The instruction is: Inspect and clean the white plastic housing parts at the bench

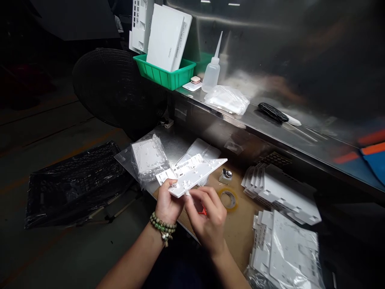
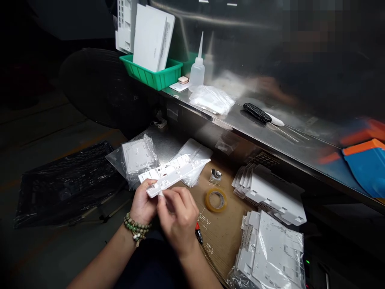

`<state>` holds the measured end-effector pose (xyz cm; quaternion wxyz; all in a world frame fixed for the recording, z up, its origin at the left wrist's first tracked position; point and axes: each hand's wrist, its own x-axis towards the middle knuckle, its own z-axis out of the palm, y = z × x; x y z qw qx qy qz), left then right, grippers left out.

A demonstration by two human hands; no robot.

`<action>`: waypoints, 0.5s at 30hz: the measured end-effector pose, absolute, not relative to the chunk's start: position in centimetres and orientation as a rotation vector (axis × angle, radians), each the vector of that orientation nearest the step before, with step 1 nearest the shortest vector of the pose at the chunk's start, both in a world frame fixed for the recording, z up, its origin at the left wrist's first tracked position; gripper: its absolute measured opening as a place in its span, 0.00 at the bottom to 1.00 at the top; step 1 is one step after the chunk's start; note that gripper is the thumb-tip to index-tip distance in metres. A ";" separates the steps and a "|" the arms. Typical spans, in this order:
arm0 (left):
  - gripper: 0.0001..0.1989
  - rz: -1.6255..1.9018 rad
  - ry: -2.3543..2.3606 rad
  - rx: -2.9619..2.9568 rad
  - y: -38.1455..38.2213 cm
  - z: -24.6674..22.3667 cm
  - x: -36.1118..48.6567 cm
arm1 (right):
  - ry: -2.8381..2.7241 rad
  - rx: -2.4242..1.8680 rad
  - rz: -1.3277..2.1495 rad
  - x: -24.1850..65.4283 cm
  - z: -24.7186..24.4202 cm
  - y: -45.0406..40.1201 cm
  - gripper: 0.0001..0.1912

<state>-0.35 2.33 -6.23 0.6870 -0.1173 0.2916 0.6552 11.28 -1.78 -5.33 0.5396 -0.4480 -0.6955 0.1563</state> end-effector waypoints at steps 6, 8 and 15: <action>0.17 1.471 0.689 -0.280 2.1 -6.0 -0.1 | -1.657 -1.068 0.349 11.6 -4.9 -1.7 0.06; 0.16 1.478 0.696 -0.282 2.0 -6.0 -0.1 | -1.662 -1.063 0.343 11.6 -4.9 -1.7 0.06; 0.10 1.427 0.703 -0.298 1.6 -5.9 0.1 | -1.674 -1.035 0.330 11.6 -5.0 -1.6 0.06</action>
